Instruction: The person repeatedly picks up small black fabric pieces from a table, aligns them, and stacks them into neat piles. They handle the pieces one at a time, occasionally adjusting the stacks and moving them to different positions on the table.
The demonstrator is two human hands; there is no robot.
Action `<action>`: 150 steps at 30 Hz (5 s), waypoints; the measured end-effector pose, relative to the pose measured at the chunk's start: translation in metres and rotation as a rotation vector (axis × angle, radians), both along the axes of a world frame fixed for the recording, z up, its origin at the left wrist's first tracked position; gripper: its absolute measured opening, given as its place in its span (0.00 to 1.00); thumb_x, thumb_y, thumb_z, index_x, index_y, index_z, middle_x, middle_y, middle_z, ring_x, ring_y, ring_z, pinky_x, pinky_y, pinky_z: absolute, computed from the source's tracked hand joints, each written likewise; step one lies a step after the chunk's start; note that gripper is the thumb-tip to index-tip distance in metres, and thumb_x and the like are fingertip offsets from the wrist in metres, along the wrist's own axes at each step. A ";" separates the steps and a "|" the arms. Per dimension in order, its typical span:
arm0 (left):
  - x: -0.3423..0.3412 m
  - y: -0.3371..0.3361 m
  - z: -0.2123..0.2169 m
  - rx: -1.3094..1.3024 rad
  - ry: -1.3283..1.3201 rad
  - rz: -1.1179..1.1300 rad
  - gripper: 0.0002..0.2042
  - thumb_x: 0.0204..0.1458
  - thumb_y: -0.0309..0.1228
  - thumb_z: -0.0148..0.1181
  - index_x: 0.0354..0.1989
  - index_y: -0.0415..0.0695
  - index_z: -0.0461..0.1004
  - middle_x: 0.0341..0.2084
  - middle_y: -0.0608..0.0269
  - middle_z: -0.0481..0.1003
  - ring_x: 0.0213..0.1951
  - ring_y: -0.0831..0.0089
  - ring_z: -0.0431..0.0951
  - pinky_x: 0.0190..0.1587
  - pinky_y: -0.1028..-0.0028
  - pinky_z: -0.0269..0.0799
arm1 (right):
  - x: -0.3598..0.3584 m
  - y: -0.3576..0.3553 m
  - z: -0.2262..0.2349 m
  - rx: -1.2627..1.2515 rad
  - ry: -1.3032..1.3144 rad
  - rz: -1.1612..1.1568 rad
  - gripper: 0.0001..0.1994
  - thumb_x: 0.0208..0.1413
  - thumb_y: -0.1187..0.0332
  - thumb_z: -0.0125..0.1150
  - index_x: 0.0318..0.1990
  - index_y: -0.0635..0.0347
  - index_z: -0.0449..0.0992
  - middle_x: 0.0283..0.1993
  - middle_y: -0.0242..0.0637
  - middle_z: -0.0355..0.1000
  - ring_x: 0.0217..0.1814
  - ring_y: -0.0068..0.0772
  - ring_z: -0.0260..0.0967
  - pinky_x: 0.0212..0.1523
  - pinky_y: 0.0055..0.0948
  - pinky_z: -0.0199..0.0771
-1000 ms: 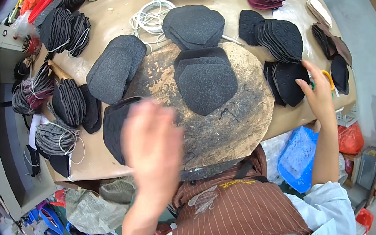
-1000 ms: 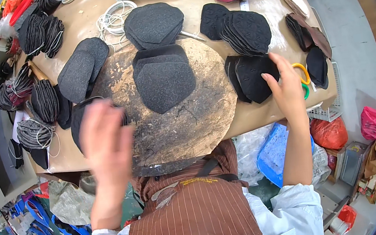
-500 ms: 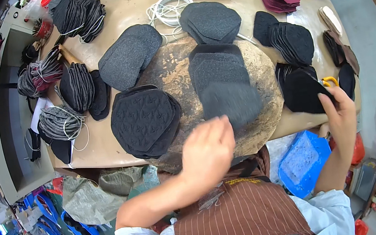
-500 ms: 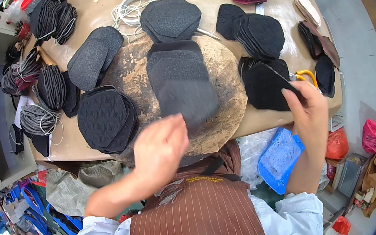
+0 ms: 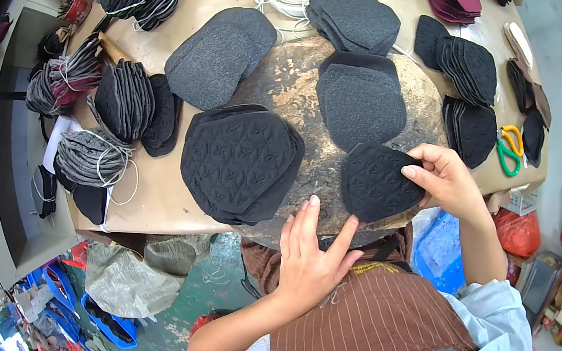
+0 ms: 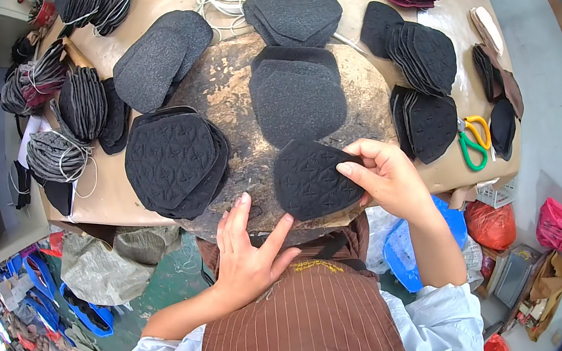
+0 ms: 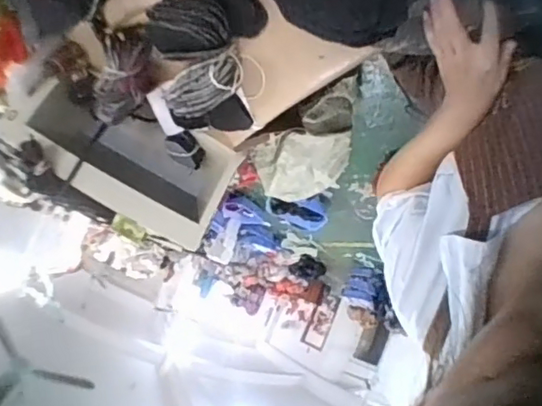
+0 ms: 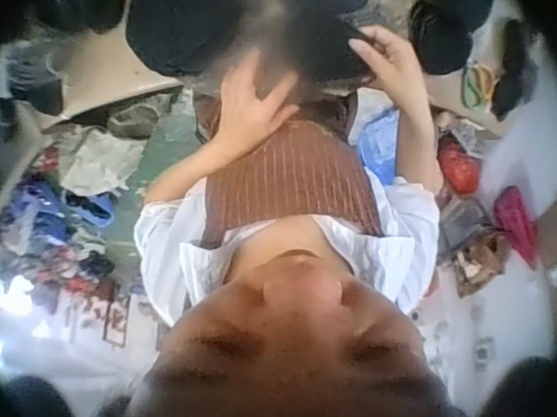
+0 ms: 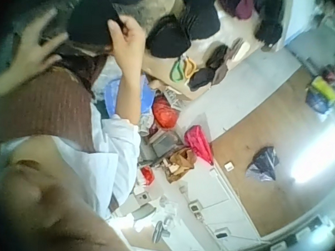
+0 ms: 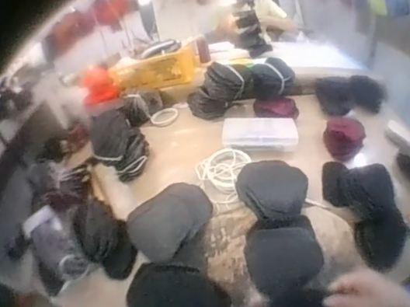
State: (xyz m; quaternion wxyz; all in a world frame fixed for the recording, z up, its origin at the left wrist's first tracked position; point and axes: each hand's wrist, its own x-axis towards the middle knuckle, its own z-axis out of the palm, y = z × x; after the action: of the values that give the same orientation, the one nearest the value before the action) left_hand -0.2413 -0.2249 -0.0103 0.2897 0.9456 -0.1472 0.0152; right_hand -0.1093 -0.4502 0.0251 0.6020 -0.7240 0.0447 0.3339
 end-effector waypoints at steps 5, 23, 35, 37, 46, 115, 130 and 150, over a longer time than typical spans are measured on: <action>0.001 0.001 0.001 0.022 -0.013 0.018 0.26 0.46 0.45 0.64 0.56 0.56 0.70 0.59 0.36 0.55 0.59 0.47 0.59 0.57 0.51 0.59 | 0.001 0.006 -0.004 -0.067 -0.007 0.000 0.06 0.58 0.72 0.59 0.40 0.64 0.74 0.27 0.24 0.72 0.22 0.08 0.65 0.18 0.13 0.67; 0.029 -0.010 0.009 0.255 0.049 -0.260 0.41 0.45 0.57 0.56 0.62 0.38 0.60 0.64 0.51 0.57 0.65 0.60 0.57 0.65 0.52 0.43 | -0.010 0.009 0.001 -0.368 -0.578 0.164 0.09 0.51 0.75 0.64 0.40 0.63 0.77 0.26 0.33 0.73 0.23 0.19 0.69 0.22 0.21 0.68; 0.080 -0.022 0.033 -0.093 0.118 -0.070 0.33 0.41 0.45 0.68 0.54 0.41 0.66 0.61 0.49 0.60 0.53 0.52 0.65 0.54 0.57 0.58 | -0.004 0.004 0.007 -0.389 -0.472 0.137 0.09 0.49 0.72 0.66 0.31 0.63 0.70 0.17 0.40 0.67 0.18 0.41 0.68 0.20 0.32 0.64; 0.081 -0.015 0.032 -0.225 -0.127 0.011 0.35 0.38 0.36 0.72 0.56 0.38 0.64 0.58 0.47 0.63 0.54 0.50 0.66 0.56 0.56 0.58 | -0.017 -0.003 0.007 -0.211 -0.723 0.165 0.09 0.48 0.71 0.68 0.30 0.62 0.71 0.19 0.39 0.68 0.19 0.40 0.68 0.19 0.34 0.64; 0.071 0.049 0.058 -0.790 -0.054 0.533 0.22 0.45 0.16 0.63 0.51 0.37 0.69 0.49 0.50 0.71 0.43 0.65 0.77 0.44 0.74 0.73 | 0.006 -0.070 0.011 -0.616 -0.871 -0.304 0.11 0.45 0.75 0.66 0.37 0.62 0.74 0.35 0.39 0.72 0.37 0.32 0.70 0.37 0.25 0.68; 0.049 0.039 0.053 -0.735 0.027 0.342 0.28 0.43 0.17 0.67 0.55 0.35 0.64 0.48 0.50 0.72 0.45 0.72 0.76 0.45 0.73 0.73 | -0.011 -0.048 0.009 -0.362 -0.888 -0.140 0.12 0.41 0.72 0.71 0.35 0.61 0.75 0.34 0.37 0.75 0.35 0.38 0.73 0.38 0.31 0.72; 0.008 -0.002 0.011 0.050 0.025 -0.122 0.32 0.39 0.39 0.71 0.57 0.50 0.69 0.62 0.29 0.47 0.61 0.37 0.51 0.61 0.51 0.53 | 0.039 -0.114 0.009 -1.009 -0.993 0.103 0.30 0.38 0.73 0.71 0.53 0.65 0.69 0.39 0.42 0.66 0.42 0.42 0.68 0.43 0.36 0.68; 0.004 0.002 0.006 0.047 0.032 -0.039 0.28 0.43 0.39 0.68 0.57 0.54 0.69 0.63 0.36 0.50 0.60 0.45 0.55 0.58 0.55 0.58 | -0.002 0.000 0.020 0.140 0.057 -0.076 0.09 0.55 0.78 0.59 0.42 0.63 0.68 0.34 0.30 0.72 0.26 0.11 0.67 0.19 0.13 0.70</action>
State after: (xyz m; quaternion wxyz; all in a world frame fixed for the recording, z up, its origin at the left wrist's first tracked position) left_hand -0.2376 -0.2225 -0.0040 0.2699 0.9492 -0.1614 -0.0092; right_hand -0.1115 -0.4499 0.0451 0.6619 -0.6680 0.0656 0.3337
